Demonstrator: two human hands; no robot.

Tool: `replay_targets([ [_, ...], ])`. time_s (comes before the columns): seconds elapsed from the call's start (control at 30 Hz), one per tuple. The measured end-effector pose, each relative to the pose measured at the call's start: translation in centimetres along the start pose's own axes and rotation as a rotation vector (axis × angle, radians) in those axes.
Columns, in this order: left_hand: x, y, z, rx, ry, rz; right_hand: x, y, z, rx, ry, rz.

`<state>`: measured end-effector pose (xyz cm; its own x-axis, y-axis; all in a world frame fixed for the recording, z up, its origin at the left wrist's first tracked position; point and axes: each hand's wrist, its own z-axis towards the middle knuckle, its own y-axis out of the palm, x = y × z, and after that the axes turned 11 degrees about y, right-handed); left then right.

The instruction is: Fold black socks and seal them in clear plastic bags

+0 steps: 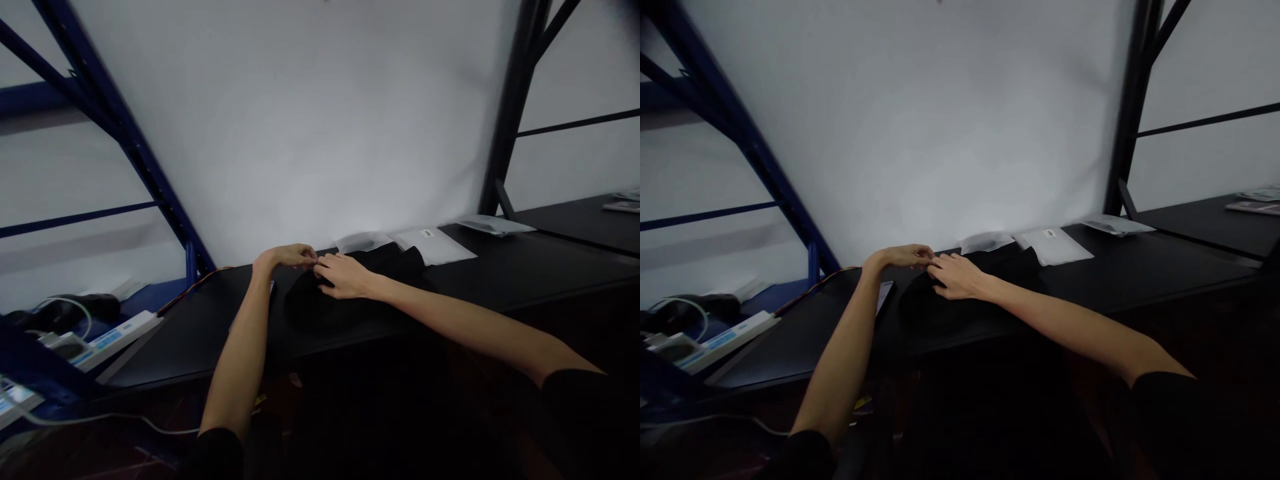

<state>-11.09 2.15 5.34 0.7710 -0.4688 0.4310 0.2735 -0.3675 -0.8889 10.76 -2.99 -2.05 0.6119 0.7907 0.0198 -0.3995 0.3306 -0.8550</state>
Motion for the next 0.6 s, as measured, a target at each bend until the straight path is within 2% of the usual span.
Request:
replay_targets([
  [0.13, 2.2, 0.0, -0.9, 0.090, 0.158, -0.048, 0.5, -0.5, -0.1, 0.066, 0.136, 0.126],
  [0.23, 3.0, -0.4, -2.2, 0.020, 0.255, -0.161, 1.3, -0.6, -0.1, 0.073, 0.251, 0.273],
  [0.33, 2.6, -0.7, -2.8, -0.089, 0.294, -0.221, 1.8, -0.5, 0.0, 0.063, 0.333, 0.382],
  [0.5, 1.0, -0.2, -1.7, -0.078, 0.259, -0.198, 2.1, -0.7, -0.1, 0.047, 0.382, 0.473],
  [0.53, 0.7, -0.1, -1.4, -0.062, 0.241, -0.190, 2.2, -1.0, -0.1, 0.007, 0.368, 0.504],
  [0.6, 0.2, -0.1, -0.9, -0.034, 0.232, -0.178, 2.8, -1.8, -0.3, -0.159, 0.294, 0.590],
])
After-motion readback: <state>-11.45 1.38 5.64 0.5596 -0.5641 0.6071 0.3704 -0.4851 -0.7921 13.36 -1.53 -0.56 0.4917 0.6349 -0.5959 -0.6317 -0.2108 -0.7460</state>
